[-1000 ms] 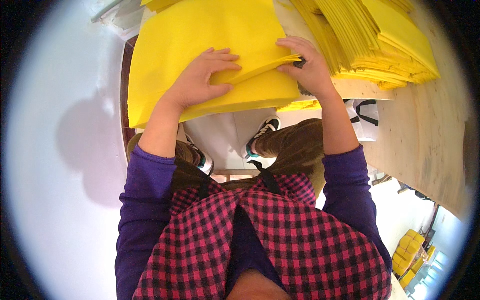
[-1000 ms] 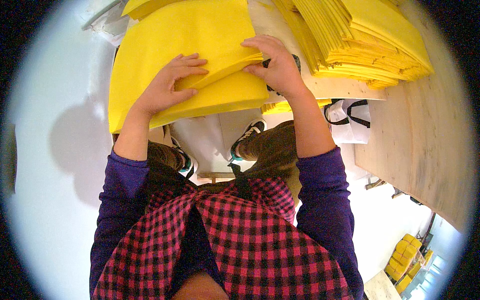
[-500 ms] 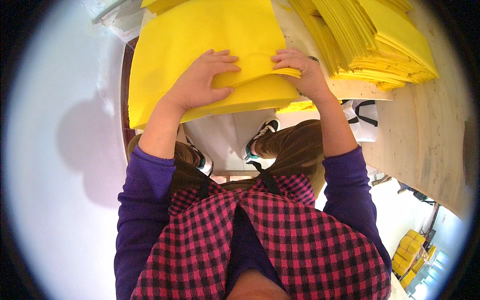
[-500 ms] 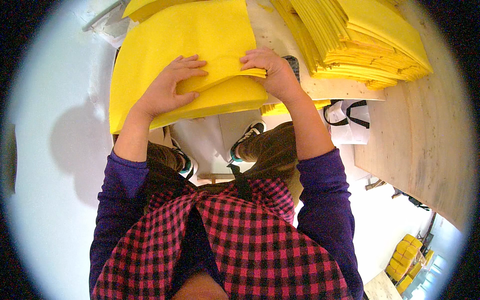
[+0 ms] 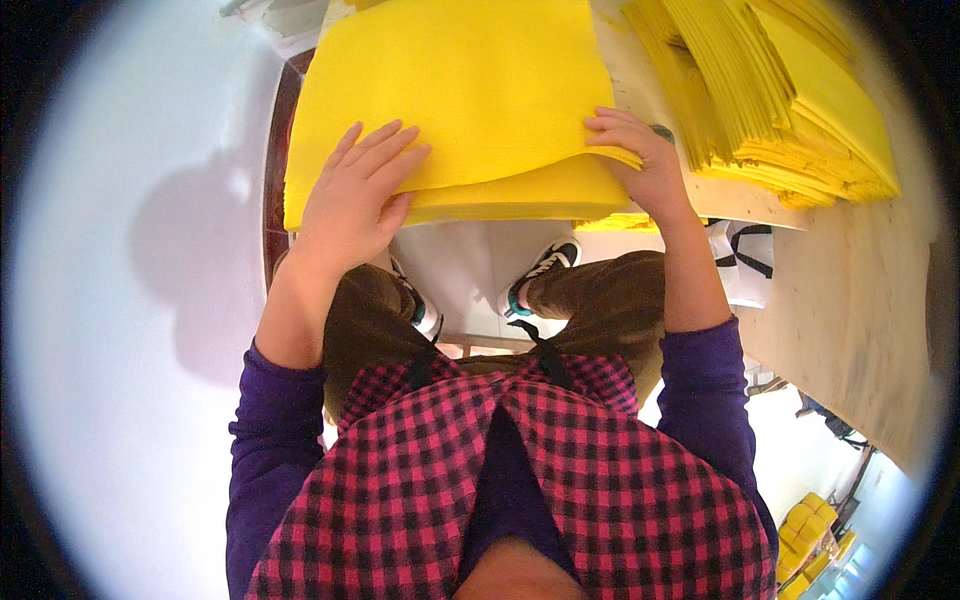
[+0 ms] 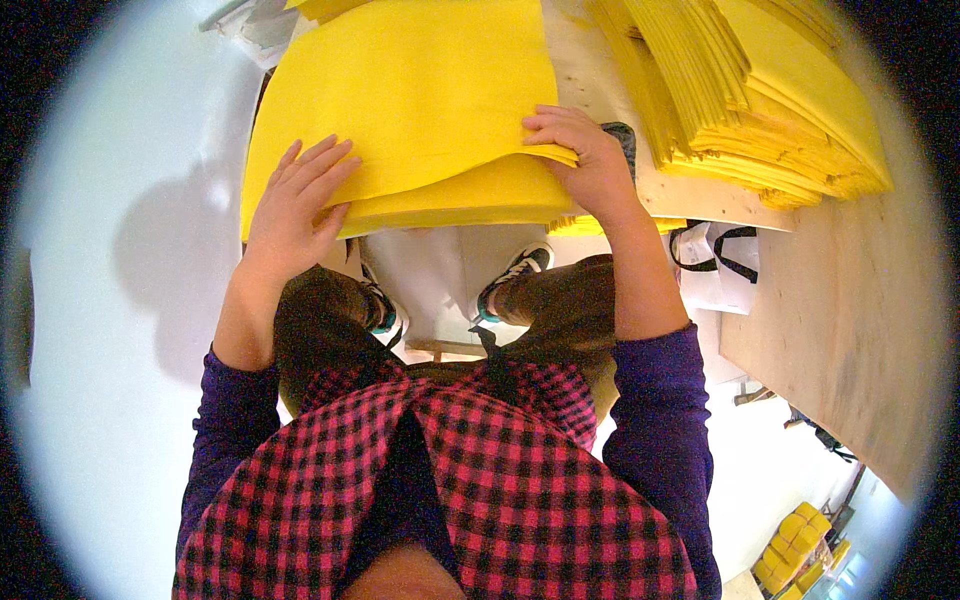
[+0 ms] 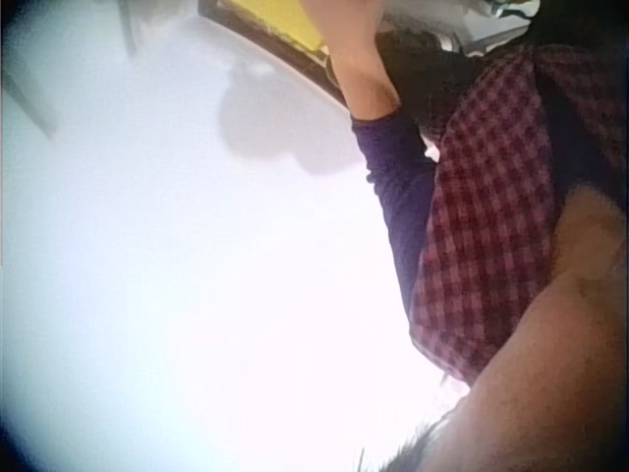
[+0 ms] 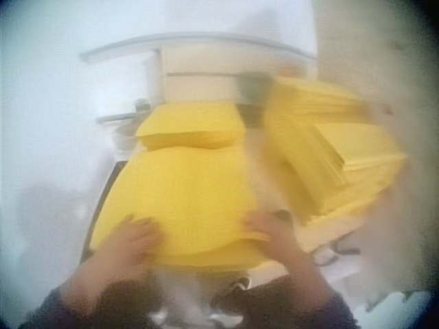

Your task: The person repeatedly folds large yellow sheets in half and stacks them on a table. The person handles the sheets by hand, aligning edges and pressing folds to create a growing stack of folded sheets.

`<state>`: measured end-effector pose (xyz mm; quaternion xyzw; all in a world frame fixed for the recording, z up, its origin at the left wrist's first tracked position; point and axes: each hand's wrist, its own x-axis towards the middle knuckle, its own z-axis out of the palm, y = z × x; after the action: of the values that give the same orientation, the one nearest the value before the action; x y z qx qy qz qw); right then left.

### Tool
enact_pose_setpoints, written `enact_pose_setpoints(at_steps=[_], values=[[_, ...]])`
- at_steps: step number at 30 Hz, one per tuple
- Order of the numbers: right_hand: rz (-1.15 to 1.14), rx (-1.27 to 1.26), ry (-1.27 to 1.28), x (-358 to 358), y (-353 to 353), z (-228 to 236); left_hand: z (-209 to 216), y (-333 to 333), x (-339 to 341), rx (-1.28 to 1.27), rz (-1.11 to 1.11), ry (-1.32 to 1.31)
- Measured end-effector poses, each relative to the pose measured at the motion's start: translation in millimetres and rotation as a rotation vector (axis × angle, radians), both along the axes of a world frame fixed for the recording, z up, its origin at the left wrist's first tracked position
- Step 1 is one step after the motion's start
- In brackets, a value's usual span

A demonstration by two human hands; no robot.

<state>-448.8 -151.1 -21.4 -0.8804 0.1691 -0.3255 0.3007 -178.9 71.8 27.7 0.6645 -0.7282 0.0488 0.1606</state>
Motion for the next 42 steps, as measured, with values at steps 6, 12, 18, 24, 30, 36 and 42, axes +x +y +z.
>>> enact_pose_setpoints(at_steps=[6, 12, 18, 24, 30, 36, 42], values=[[-0.027, 0.034, 0.016, 0, 3, -1, -6, 35, 42, -0.046, 0.173, -0.045], [-0.029, 0.069, 0.013, 2, 4, -3, -19, 51, 95, -0.173, 0.152, 0.122], [-0.05, 0.102, 0.038, 1, 7, -1, -35, 45, 119, -0.197, 0.169, 0.543], [-0.087, 0.142, 0.058, 2, 9, 1, -37, 38, 132, -0.262, 0.066, 0.45], [-0.068, 0.196, 0.024, 4, 9, 7, -24, 38, 135, -0.224, 0.104, 0.471], [-0.217, 0.337, -0.018, 2, 13, 16, -17, 47, 123, -0.17, 0.265, 0.77], [-0.368, 0.425, 0.04, 8, 9, 20, -28, 47, 117, -0.11, 0.429, 1.121]])
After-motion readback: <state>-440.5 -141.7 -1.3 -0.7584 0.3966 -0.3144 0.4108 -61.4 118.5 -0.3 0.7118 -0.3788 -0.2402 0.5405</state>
